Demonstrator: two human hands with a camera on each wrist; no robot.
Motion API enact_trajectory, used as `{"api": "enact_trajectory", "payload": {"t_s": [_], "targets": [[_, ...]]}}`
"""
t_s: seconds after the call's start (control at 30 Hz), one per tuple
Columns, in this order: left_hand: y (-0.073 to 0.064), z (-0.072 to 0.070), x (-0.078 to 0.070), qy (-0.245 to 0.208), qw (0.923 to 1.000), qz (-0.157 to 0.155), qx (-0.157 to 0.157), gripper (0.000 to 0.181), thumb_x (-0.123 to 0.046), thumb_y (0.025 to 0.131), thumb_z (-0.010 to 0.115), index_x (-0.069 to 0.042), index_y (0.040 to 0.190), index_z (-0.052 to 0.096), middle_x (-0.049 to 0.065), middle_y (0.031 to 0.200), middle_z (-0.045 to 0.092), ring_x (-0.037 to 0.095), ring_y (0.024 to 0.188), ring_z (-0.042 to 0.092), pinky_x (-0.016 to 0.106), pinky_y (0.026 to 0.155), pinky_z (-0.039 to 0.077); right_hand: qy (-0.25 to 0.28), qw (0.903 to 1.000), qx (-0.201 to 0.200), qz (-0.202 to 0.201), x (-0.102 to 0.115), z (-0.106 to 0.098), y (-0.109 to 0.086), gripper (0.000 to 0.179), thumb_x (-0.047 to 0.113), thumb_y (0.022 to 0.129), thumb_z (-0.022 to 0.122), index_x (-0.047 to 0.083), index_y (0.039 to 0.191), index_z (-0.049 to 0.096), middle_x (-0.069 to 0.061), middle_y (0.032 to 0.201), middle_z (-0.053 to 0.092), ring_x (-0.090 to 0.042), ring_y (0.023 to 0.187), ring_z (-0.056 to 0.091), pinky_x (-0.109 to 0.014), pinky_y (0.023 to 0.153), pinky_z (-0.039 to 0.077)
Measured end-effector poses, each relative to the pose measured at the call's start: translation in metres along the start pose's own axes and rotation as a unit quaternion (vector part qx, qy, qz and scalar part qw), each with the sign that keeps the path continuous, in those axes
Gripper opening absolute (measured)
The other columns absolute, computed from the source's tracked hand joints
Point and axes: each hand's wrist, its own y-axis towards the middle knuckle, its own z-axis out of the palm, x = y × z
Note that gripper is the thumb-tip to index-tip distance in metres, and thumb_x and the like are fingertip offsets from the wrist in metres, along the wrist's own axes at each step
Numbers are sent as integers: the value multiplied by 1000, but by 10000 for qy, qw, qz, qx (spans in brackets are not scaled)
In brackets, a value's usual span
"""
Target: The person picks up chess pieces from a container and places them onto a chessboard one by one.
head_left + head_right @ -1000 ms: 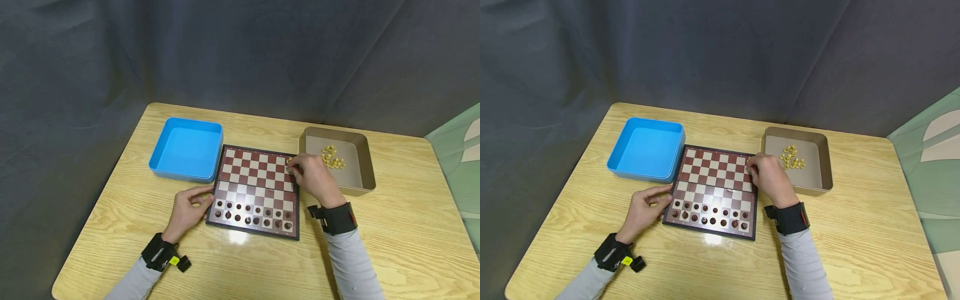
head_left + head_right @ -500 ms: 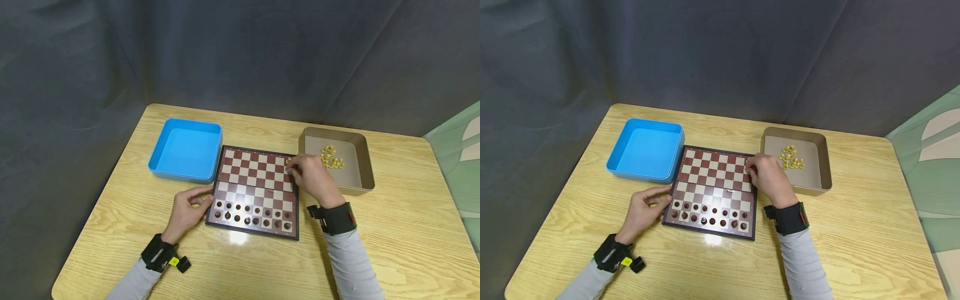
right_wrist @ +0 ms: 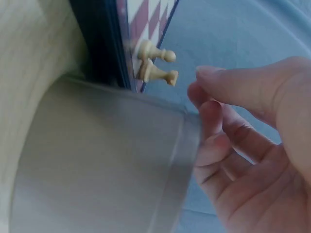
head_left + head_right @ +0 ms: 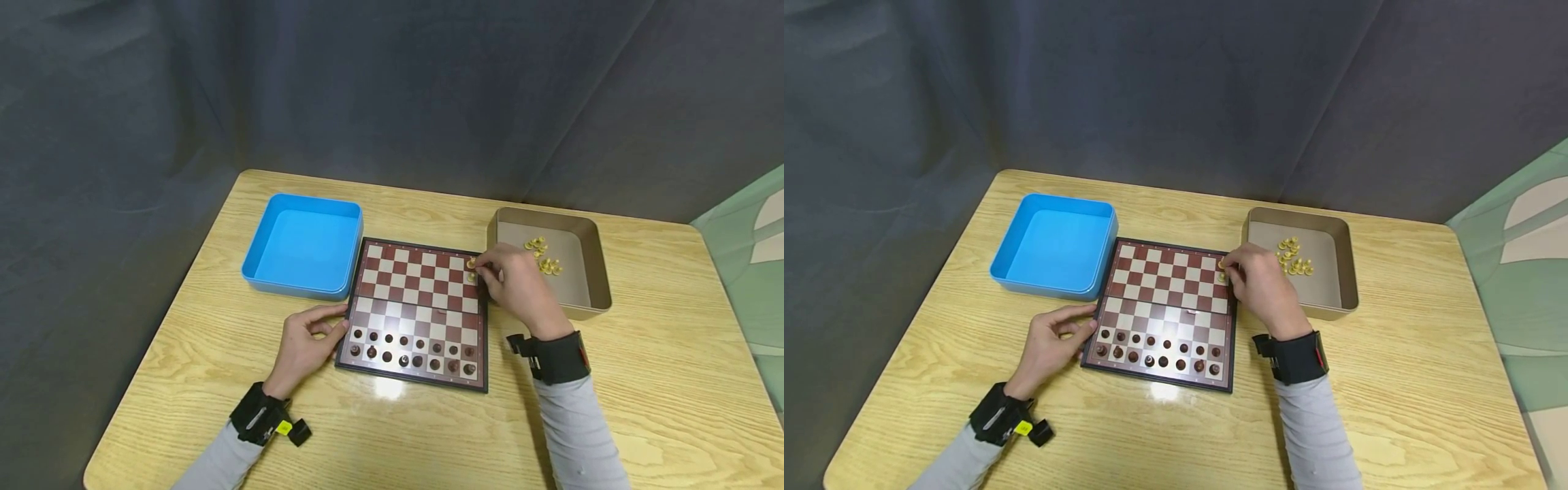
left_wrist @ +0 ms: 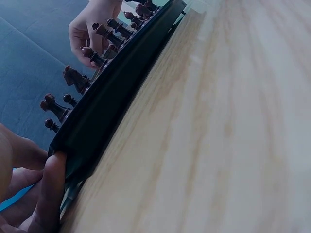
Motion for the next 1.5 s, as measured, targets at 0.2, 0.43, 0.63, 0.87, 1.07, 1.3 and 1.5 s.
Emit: {"api": "enact_trajectory", "payload": {"t_s": [0.2, 0.43, 0.63, 0.87, 1.07, 1.3, 1.5], "targets": [[0, 1, 4, 39, 10000, 57, -56, 33, -16, 75, 68, -15, 107, 62, 4, 67, 64, 18, 37, 52, 31, 29, 42, -151, 9990, -429, 6, -8, -13, -3, 7, 6, 77, 62, 8, 83, 65, 2, 78, 56, -8, 60, 46, -24, 48, 39], [-1, 1, -7, 22, 10000, 75, -35, 32, -12, 76, 67, -10, 107, 61, 9, 68, 64, 20, 40, 54, 29, 30, 42, -275, 9969, -699, 254, -20, -31, -9, 9, 5, 75, 64, 8, 83, 65, 2, 77, 57, -8, 59, 46, -22, 47, 38], [-2, 1, -18, -28, 9999, 160, 32, 32, -7, 76, 65, -4, 107, 60, 14, 68, 63, 23, 40, 53, 30, 30, 42, -436, 9905, -1040, 785, -37, -50, -20, 9, 2, 76, 62, 6, 84, 65, -2, 78, 58, -10, 63, 51, -16, 49, 38], [-1, 1, -7, 6, 10000, 65, 23, 32, -11, 76, 66, -9, 107, 61, 10, 70, 64, 21, 40, 54, 29, 30, 43, -425, 9831, -1197, 1319, -49, -62, -28, 10, 1, 78, 59, 3, 85, 65, -7, 79, 58, -17, 64, 52, -11, 49, 36], [-1, 1, 2, 52, 9999, 103, -19, 32, -15, 76, 67, -15, 108, 61, 5, 68, 64, 17, 37, 52, 30, 30, 43, -480, 9811, -1198, 1443, -56, -62, -31, 10, 1, 78, 59, 3, 86, 65, -7, 81, 59, -17, 63, 53, -10, 47, 36], [-1, 1, -1, 61, 10000, 56, 3, 32, -15, 76, 67, -14, 107, 61, 6, 64, 63, 19, 36, 52, 29, 30, 43, -519, 9811, -715, 1720, -63, -57, -33, 12, 0, 80, 57, 1, 90, 63, -11, 83, 56, -21, 66, 53, -23, 47, 43], [-2, 0, -17, -21, 10000, 60, 63, 32, -8, 76, 65, -6, 107, 60, 12, 63, 62, 24, 36, 51, 30, 30, 42, -574, 9795, 120, 1930, -68, -47, -35, 18, -5, 80, 52, -3, 96, 61, -15, 91, 50, -28, 77, 49, -38, 55, 44]]}}
